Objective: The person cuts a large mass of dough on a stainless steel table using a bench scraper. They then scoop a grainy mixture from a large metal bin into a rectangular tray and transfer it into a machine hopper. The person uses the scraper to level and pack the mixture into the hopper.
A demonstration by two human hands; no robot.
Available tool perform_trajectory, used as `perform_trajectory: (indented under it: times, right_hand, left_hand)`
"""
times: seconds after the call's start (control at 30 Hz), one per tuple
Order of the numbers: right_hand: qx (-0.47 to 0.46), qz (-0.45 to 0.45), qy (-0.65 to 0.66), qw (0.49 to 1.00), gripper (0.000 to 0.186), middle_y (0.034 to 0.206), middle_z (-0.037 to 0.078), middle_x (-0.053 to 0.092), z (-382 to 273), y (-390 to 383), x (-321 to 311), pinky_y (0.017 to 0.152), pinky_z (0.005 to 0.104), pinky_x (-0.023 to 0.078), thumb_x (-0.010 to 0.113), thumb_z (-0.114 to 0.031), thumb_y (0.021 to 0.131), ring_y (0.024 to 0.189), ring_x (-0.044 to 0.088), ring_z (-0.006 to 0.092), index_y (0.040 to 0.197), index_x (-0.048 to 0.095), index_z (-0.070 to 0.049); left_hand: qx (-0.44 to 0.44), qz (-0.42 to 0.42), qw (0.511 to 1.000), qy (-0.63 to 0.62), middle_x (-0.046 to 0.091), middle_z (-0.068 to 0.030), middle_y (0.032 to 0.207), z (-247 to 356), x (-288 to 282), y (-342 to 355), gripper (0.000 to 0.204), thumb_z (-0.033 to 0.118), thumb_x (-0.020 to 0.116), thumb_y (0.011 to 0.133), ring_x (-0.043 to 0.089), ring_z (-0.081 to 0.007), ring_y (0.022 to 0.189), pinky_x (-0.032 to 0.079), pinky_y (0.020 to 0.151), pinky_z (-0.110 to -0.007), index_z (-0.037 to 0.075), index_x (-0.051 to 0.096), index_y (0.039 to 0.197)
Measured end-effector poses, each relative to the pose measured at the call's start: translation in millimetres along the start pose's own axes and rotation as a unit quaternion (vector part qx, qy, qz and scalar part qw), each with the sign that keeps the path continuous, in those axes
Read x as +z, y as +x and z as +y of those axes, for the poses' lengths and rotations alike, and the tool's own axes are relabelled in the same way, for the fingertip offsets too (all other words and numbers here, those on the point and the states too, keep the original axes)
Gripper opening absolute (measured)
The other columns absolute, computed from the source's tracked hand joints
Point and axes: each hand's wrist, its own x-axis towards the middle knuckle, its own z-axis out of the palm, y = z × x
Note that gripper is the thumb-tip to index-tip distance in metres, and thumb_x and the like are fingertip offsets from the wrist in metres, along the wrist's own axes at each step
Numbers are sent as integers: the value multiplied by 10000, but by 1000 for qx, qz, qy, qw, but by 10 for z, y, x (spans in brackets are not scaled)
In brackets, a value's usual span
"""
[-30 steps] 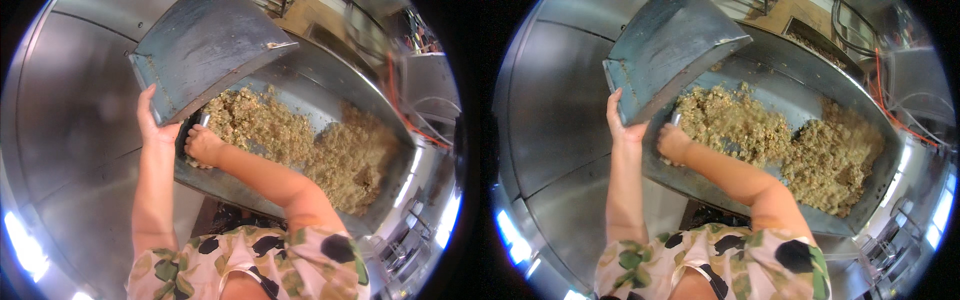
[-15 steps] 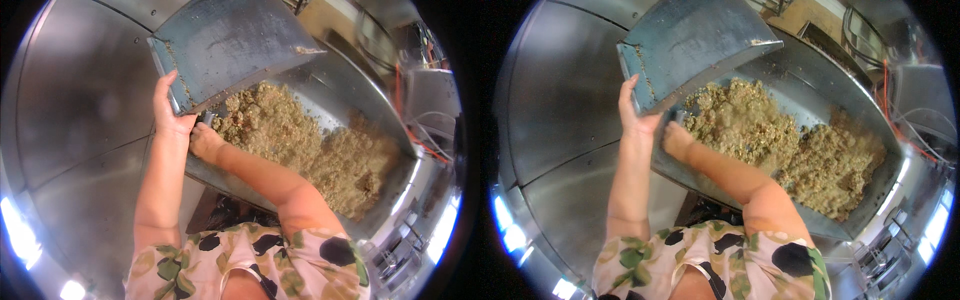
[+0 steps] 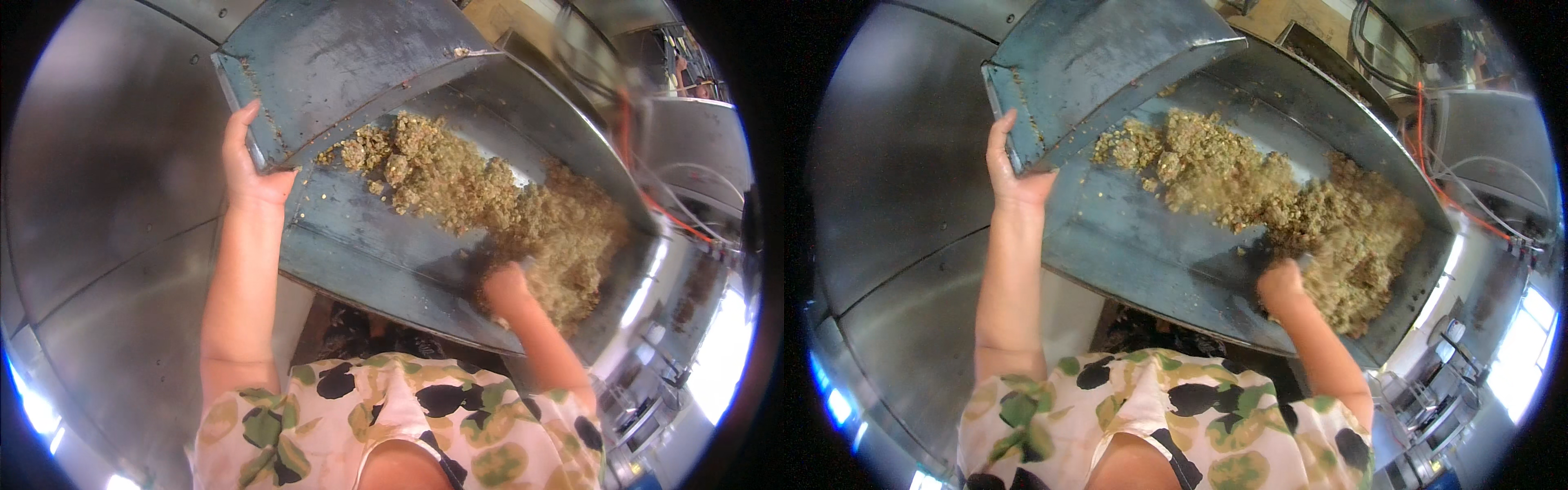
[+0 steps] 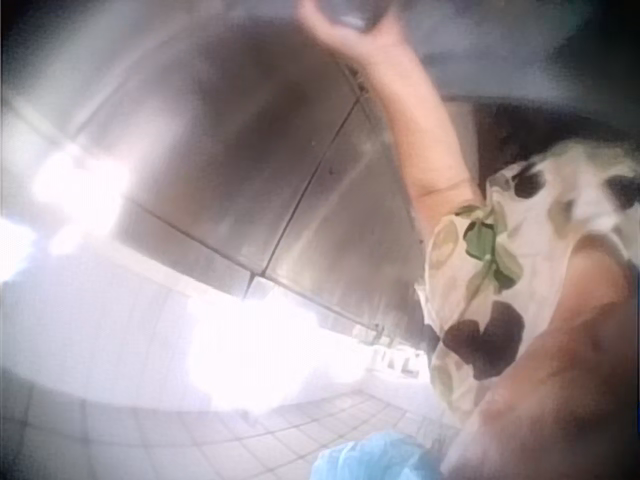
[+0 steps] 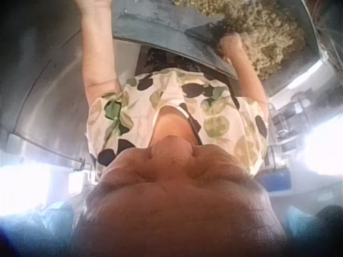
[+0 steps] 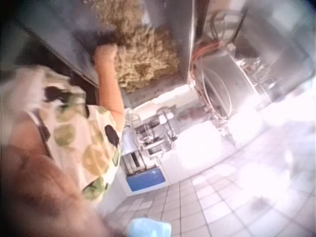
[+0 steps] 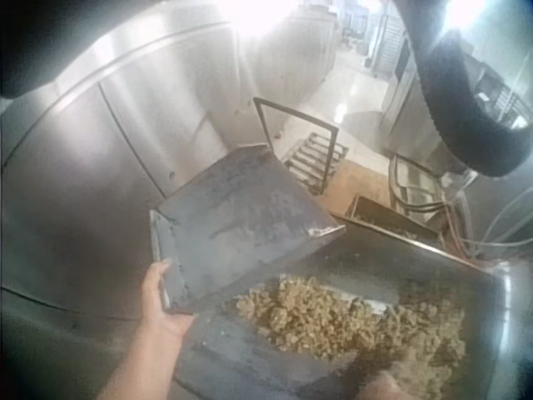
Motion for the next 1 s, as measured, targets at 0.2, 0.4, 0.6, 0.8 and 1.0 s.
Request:
perform_trajectory:
  times: [0.2, 0.4, 0.6, 0.8, 1.0]
  right_hand:
    - [-90, 512, -23, 854, 169, 793, -26, 594, 27, -120, -1381, 837, 368, 399, 683, -208, 664, 877, 563, 176, 825, 664, -161]
    - [-250, 696, 19, 673, 121, 876, -16, 601, -603, 1033, -2741, 894, 378, 398, 611, -229, 726, 965, 545, 205, 808, 665, -157]
    - [-164, 542, -74, 821, 66, 834, -37, 616, -275, 1281, -2298, 875, 335, 375, 637, -204, 711, 931, 546, 182, 758, 680, -189]
    - [-53, 352, -77, 931, 82, 827, -26, 647, 477, 575, -851, 893, 353, 383, 642, -231, 753, 945, 564, 199, 764, 712, -190]
    - [95, 81, 6, 992, 127, 885, 32, 694, 967, -245, -746, 937, 397, 381, 638, -183, 824, 1001, 583, 197, 930, 701, -149]
  left_hand:
    - [11, 33, 999, 25, 625, -100, 1079, -32, 66, -28, 399, 275, 662, 782, 602, -293, 993, 490, 855, -472, 64, 589, 1113]
    - [34, 62, 997, 42, 603, -109, 1167, -119, 149, -24, 481, 305, 673, 771, 558, -305, 1065, 447, 915, -483, 88, 579, 1190]
    - [26, 56, 997, 41, 609, -99, 1165, -117, 126, -29, 482, 310, 680, 769, 559, -305, 1069, 448, 911, -484, 105, 587, 1196]
    - [23, 65, 997, 23, 599, -97, 1184, -136, 185, -40, 483, 304, 691, 764, 542, -314, 1097, 429, 938, -491, 104, 593, 1192]
    - [13, 79, 997, 25, 609, -79, 1164, -146, 113, 6, 440, 305, 696, 763, 544, -291, 1093, 409, 947, -512, 124, 609, 1155]
